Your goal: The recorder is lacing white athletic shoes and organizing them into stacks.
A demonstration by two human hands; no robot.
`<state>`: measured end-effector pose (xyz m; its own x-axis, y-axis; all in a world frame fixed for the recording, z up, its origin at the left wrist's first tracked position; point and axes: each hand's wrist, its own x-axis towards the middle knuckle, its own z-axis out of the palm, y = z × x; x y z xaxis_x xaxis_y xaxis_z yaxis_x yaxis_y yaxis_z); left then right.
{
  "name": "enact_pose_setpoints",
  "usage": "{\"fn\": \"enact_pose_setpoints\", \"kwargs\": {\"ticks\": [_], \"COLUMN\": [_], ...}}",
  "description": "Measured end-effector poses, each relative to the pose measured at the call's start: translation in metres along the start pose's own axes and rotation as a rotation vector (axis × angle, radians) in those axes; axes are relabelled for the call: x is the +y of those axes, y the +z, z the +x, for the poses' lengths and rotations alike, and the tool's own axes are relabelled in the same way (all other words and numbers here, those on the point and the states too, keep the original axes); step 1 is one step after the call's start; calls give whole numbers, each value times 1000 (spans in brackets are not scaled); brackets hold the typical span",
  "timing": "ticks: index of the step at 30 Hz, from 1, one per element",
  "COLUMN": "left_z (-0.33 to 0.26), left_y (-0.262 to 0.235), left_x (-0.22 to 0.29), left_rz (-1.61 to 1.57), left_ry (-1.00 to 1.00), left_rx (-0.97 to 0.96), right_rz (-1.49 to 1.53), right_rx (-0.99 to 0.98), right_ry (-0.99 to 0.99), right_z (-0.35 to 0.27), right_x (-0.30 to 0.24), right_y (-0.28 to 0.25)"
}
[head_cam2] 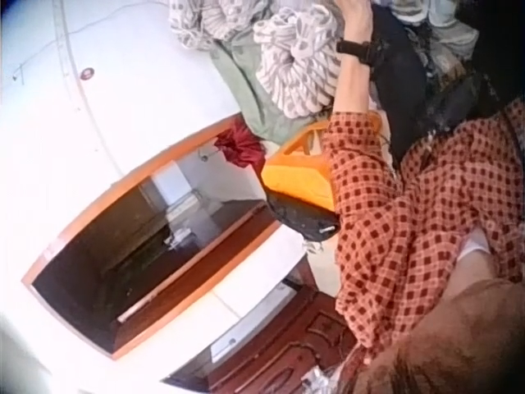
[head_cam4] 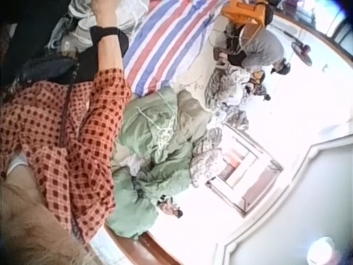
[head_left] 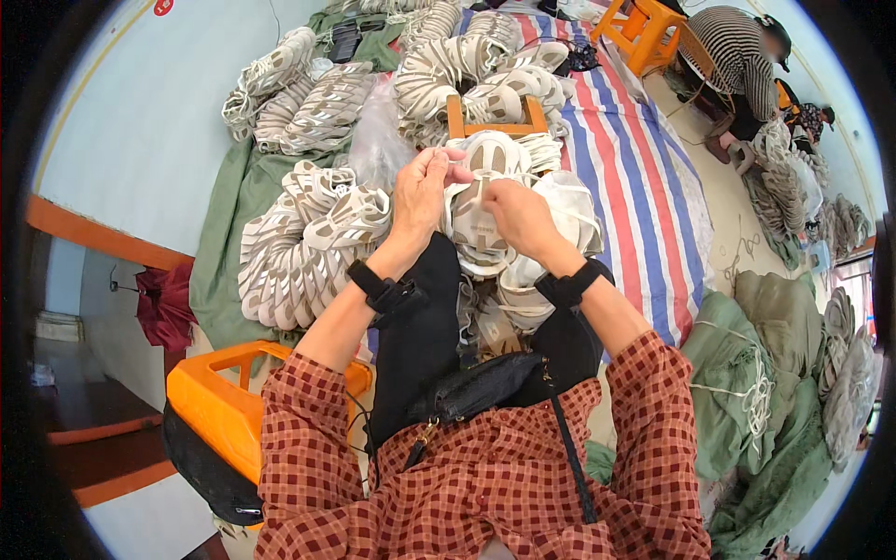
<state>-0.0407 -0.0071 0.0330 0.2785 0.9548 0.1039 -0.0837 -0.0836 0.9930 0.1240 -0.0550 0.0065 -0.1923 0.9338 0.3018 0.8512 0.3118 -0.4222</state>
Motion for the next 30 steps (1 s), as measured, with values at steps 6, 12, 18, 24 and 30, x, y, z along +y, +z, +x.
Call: {"fn": "enact_pose_setpoints", "kwargs": {"ticks": [6,12,18,24,30], "left_z": [37,54,49,-53,-155], "left_y": [34,57,66,49,-2], "left_x": [-39,-44,-37,-43,44], "left_rz": [62,401,312,159,1], "left_ry": [0,71,165,-151,-710], "left_rx": [-130,-288,-342,-881,-947], "right_rz": [905,982,910,896,230], "right_rx": [290,420,487,200,70], "right_ry": [476,522,430,426,101], "right_z": [5,9,9,5,13], "right_x": [24,25,35,41,39], "right_y": [-9,-17,-21,-54,-35]}}
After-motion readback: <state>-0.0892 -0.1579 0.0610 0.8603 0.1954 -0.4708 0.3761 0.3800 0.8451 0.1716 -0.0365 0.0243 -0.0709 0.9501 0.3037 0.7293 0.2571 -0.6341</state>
